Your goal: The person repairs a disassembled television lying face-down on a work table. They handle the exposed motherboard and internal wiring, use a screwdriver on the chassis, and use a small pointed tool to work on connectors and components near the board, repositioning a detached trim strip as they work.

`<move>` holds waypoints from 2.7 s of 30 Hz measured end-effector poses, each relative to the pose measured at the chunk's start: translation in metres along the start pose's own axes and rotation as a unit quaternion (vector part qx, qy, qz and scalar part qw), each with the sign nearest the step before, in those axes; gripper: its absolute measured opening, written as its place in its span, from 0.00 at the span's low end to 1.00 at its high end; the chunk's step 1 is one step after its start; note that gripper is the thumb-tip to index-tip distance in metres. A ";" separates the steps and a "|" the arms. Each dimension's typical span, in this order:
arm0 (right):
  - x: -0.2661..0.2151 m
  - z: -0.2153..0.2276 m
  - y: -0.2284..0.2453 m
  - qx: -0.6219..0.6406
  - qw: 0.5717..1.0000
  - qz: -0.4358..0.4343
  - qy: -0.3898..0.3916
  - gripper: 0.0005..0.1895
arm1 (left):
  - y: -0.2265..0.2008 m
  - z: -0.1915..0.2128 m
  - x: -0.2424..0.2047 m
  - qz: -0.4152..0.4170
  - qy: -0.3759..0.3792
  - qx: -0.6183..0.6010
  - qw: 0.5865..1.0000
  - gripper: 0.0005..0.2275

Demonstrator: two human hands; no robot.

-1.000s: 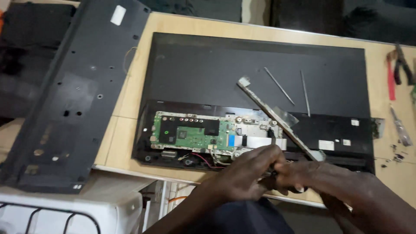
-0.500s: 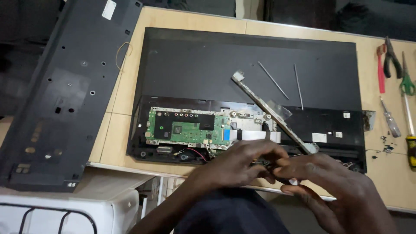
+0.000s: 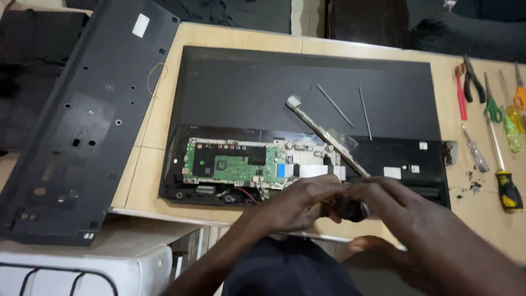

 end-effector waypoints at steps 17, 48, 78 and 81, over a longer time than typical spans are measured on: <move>0.031 0.027 0.024 0.016 0.985 0.150 0.083 0.31 | 0.024 0.013 -0.011 0.008 -0.025 -0.017 1.000 0.17; 0.026 -0.023 -0.006 -0.172 0.982 0.035 0.071 0.32 | 0.025 0.025 -0.028 0.067 -0.063 -0.038 0.995 0.23; 0.009 -0.007 -0.004 -0.058 0.988 -0.053 -0.133 0.35 | 0.016 0.007 0.009 0.110 0.077 -0.139 0.981 0.28; 0.012 -0.002 0.003 -0.035 0.988 -0.013 -0.149 0.24 | 0.026 0.003 0.007 0.088 0.067 -0.123 0.986 0.30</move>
Point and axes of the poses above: each hand's wrist, its own x-axis towards the middle knuckle, its own z-axis out of the back of the hand, y = z × x, the point moved 4 cm from there along x, towards the middle knuckle
